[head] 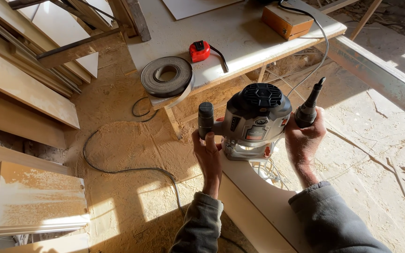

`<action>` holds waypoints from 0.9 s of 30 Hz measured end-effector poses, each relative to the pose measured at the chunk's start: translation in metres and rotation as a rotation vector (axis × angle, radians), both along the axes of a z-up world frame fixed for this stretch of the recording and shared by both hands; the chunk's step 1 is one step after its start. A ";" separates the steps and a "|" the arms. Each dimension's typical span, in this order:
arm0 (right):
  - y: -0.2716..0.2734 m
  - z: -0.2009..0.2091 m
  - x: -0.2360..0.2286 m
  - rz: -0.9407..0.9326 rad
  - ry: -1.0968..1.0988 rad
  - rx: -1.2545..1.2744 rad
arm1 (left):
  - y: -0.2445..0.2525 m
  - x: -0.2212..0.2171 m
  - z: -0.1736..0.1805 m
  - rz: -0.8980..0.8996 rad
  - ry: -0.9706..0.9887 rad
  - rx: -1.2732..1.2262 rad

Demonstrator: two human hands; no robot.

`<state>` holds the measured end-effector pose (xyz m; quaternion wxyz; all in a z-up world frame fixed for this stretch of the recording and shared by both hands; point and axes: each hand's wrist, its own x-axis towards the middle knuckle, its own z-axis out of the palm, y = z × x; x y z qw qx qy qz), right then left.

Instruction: The person uses a handheld router to shape the edge of a white wooden board on a workbench. They then use a cordless drill to drive screws into the board before resuming the routing process to refine the cut.

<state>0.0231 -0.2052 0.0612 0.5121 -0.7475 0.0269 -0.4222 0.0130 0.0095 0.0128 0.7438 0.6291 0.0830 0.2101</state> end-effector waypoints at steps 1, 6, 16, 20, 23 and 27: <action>0.001 0.002 0.000 0.000 -0.001 -0.001 | 0.000 0.002 -0.001 0.000 -0.001 -0.001; 0.002 0.001 -0.002 0.010 -0.001 0.022 | -0.001 -0.001 0.001 -0.001 -0.006 -0.041; 0.003 0.000 -0.007 -0.010 0.020 -0.011 | 0.001 -0.006 0.002 0.012 -0.031 -0.020; 0.003 -0.001 -0.007 0.000 0.003 -0.008 | 0.001 -0.007 0.003 0.009 -0.038 -0.050; 0.004 0.000 -0.008 -0.011 -0.001 -0.018 | 0.001 -0.007 0.005 0.007 -0.049 -0.063; 0.005 0.001 -0.009 -0.002 0.001 -0.002 | 0.001 -0.006 0.003 0.011 -0.052 -0.076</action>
